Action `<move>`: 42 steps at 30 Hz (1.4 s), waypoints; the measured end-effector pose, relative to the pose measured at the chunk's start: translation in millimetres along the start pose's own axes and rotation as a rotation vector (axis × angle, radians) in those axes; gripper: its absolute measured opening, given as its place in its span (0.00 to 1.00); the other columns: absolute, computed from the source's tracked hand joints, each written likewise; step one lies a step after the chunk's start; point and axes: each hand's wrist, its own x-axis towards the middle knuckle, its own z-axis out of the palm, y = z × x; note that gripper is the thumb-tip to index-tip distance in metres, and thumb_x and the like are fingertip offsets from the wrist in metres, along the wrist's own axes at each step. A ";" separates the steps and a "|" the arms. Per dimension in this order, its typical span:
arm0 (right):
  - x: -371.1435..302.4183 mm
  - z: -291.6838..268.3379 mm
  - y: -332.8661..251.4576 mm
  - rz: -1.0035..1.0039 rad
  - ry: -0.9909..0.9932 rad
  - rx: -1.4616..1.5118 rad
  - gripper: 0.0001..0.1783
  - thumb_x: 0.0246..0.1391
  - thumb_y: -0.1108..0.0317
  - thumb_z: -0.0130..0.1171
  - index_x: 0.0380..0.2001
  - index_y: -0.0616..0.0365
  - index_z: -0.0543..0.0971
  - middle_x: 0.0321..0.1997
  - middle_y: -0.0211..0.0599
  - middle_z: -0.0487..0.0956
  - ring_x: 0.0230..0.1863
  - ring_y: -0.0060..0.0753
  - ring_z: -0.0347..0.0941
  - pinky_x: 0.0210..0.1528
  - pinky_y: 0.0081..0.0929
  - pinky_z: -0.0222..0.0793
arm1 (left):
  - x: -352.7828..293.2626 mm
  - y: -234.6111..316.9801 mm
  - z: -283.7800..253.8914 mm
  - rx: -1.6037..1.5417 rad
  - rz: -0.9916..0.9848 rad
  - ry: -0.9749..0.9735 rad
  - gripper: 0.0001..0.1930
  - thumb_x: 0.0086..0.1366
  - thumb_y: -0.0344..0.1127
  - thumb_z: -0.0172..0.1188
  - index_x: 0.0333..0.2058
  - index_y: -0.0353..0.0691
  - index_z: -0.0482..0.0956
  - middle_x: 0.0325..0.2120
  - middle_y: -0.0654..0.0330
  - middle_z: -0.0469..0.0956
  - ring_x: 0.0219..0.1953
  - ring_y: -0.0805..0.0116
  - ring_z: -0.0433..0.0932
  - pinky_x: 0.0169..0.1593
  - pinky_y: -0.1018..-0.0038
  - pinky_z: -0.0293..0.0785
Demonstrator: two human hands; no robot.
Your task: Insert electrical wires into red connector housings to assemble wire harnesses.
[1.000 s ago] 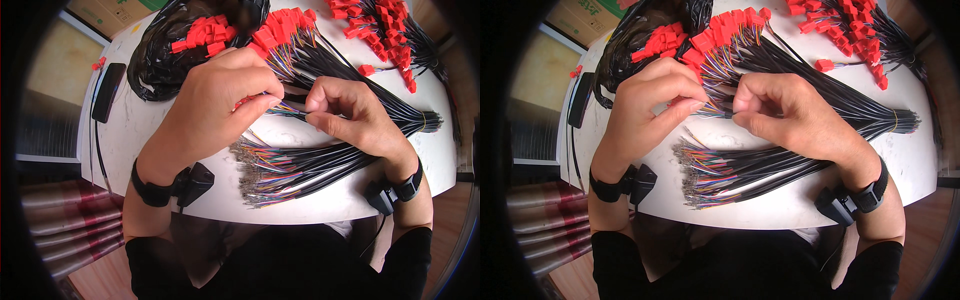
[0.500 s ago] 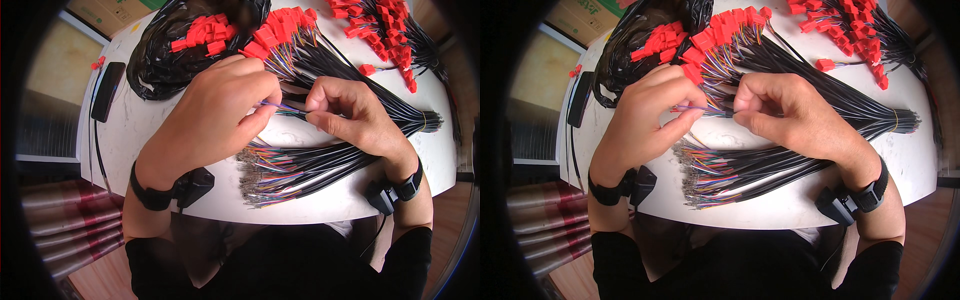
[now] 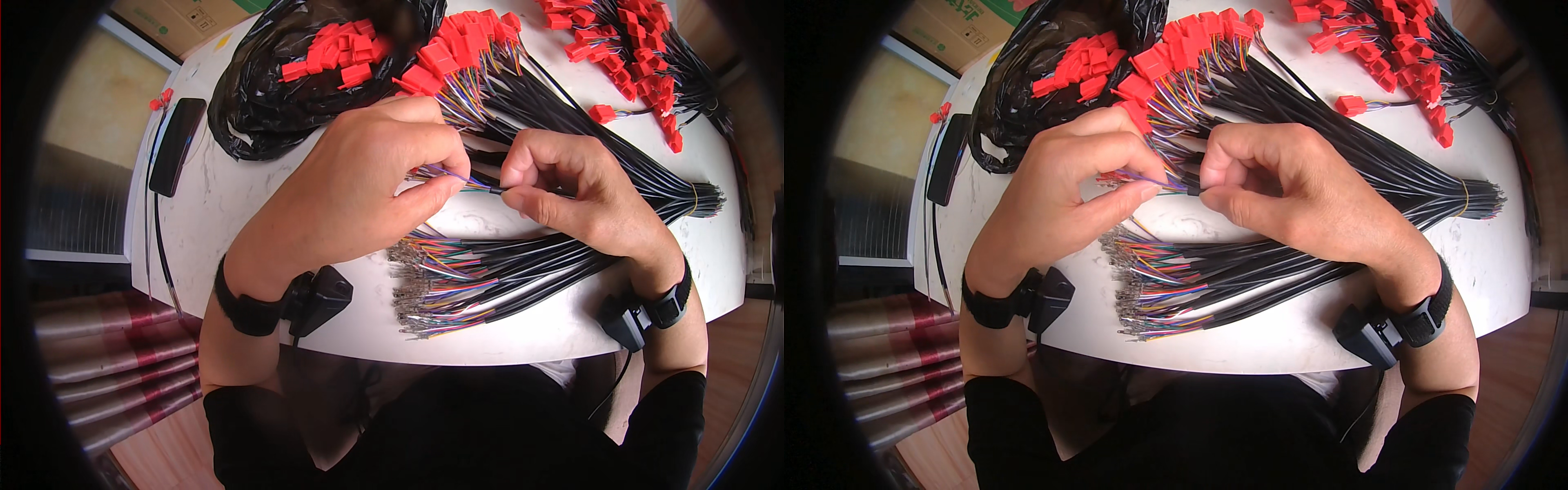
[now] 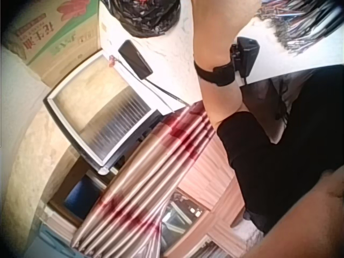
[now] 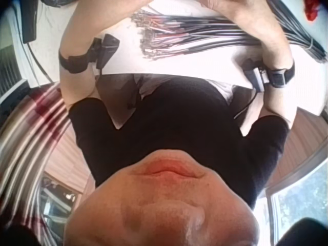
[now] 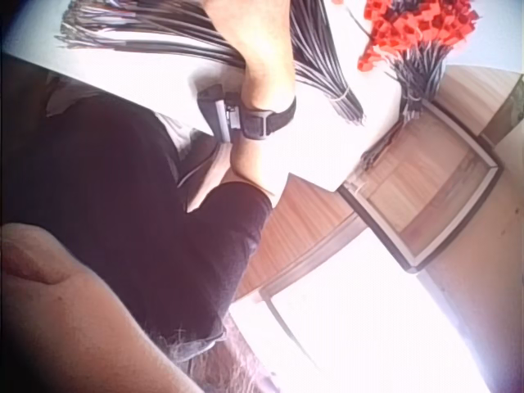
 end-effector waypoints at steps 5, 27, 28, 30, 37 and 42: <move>-0.1 0.4 0.3 -0.026 -0.004 -0.005 0.03 0.52 0.78 0.57 0.28 0.62 0.73 0.22 0.20 0.67 0.25 0.10 0.60 0.27 0.14 0.57 | 0.2 -2.2 2.3 -0.046 0.036 -0.009 0.05 0.52 0.24 0.62 0.29 0.35 0.77 0.25 0.59 0.73 0.28 0.67 0.73 0.32 0.74 0.68; -0.4 -3.1 -2.3 0.039 -0.059 0.042 0.03 0.52 0.79 0.56 0.30 0.63 0.73 0.27 0.23 0.68 0.29 0.13 0.62 0.31 0.13 0.59 | -0.2 1.6 -4.3 -0.170 -0.092 -0.029 0.04 0.55 0.24 0.59 0.31 0.34 0.77 0.27 0.59 0.75 0.28 0.72 0.73 0.33 0.78 0.68; -0.3 -3.2 -2.0 0.041 -0.056 0.053 0.02 0.52 0.79 0.56 0.30 0.63 0.73 0.27 0.23 0.68 0.29 0.13 0.62 0.31 0.13 0.59 | -0.1 1.5 -5.2 -0.160 -0.107 -0.043 0.04 0.56 0.24 0.59 0.32 0.34 0.77 0.27 0.59 0.75 0.28 0.72 0.73 0.34 0.78 0.68; 0.2 -1.3 0.8 -0.007 -0.042 0.046 0.02 0.53 0.78 0.56 0.29 0.63 0.73 0.24 0.23 0.69 0.27 0.12 0.61 0.29 0.15 0.58 | -0.9 2.1 -6.1 -0.148 -0.125 -0.056 0.04 0.56 0.24 0.58 0.32 0.34 0.77 0.27 0.59 0.75 0.28 0.73 0.73 0.34 0.78 0.68; 0.8 -1.6 2.8 -0.052 -0.031 0.015 0.03 0.54 0.76 0.56 0.28 0.64 0.73 0.21 0.23 0.69 0.25 0.13 0.60 0.27 0.17 0.56 | 0.3 2.8 -5.6 -0.061 -0.041 0.003 0.05 0.53 0.22 0.60 0.30 0.33 0.77 0.26 0.59 0.75 0.27 0.70 0.74 0.33 0.77 0.69; 1.1 -1.8 2.8 -0.044 -0.029 0.020 0.04 0.54 0.76 0.57 0.28 0.63 0.73 0.20 0.22 0.68 0.24 0.13 0.60 0.27 0.17 0.56 | 0.6 3.2 -5.0 -0.019 0.044 0.056 0.06 0.51 0.20 0.61 0.30 0.34 0.78 0.25 0.59 0.75 0.27 0.70 0.74 0.33 0.76 0.69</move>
